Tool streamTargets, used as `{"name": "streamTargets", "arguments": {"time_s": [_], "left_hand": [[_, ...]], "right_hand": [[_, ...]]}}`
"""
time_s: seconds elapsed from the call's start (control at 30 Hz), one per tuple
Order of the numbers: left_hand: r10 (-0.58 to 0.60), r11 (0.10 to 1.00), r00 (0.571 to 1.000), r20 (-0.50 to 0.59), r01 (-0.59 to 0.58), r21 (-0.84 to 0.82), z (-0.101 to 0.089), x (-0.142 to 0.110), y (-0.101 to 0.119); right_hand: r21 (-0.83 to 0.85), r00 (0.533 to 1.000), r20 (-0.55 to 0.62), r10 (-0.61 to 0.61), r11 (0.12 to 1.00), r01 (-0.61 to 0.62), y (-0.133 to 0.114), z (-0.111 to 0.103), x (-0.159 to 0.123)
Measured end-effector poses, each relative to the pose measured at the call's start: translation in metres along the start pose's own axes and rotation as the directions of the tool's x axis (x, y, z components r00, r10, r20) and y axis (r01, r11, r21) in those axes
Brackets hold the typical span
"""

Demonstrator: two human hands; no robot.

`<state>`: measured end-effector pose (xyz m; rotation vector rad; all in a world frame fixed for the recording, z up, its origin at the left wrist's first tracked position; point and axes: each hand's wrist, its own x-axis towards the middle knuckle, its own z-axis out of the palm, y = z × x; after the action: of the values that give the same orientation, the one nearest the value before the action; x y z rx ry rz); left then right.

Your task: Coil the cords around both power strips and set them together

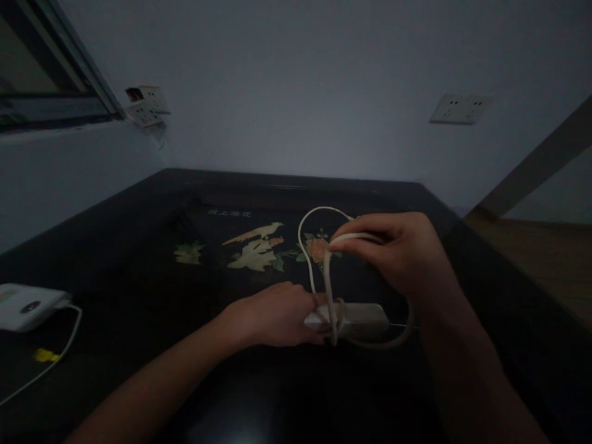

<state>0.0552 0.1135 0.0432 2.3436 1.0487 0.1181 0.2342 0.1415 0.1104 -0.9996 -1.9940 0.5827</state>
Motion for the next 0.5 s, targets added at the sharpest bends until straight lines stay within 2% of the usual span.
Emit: {"name": "streamTargets", "arguments": {"time_s": [0.07, 0.13, 0.27, 0.4, 0.5], "left_hand": [[0.022, 0.995, 0.999, 0.026, -0.024, 0.094, -0.005, -0.004, 0.007], [0.044, 0.987, 0.999, 0.004, -0.044, 0.154, -0.012, -0.009, 0.013], [0.095, 0.987, 0.993, -0.067, -0.085, 0.133, -0.027, -0.018, 0.017], [0.1, 0.995, 0.971, -0.217, -0.091, 0.051, -0.036, -0.026, 0.017], [0.078, 0.984, 0.923, -0.376, -0.132, -0.121, -0.038, -0.029, 0.019]], "right_hand": [[0.053, 0.996, 0.009, 0.088, 0.995, -0.088, 0.013, -0.007, 0.007], [0.094, 0.985, 0.005, 0.173, 0.98, -0.173, 0.026, -0.015, 0.012], [0.188, 0.961, 0.024, 0.275, 0.943, -0.275, 0.045, -0.026, 0.016], [0.238, 0.943, 0.145, 0.3, 0.914, -0.328, 0.053, -0.025, 0.02], [0.259, 0.926, 0.258, 0.275, 0.904, -0.341, 0.058, -0.019, 0.022]]}}
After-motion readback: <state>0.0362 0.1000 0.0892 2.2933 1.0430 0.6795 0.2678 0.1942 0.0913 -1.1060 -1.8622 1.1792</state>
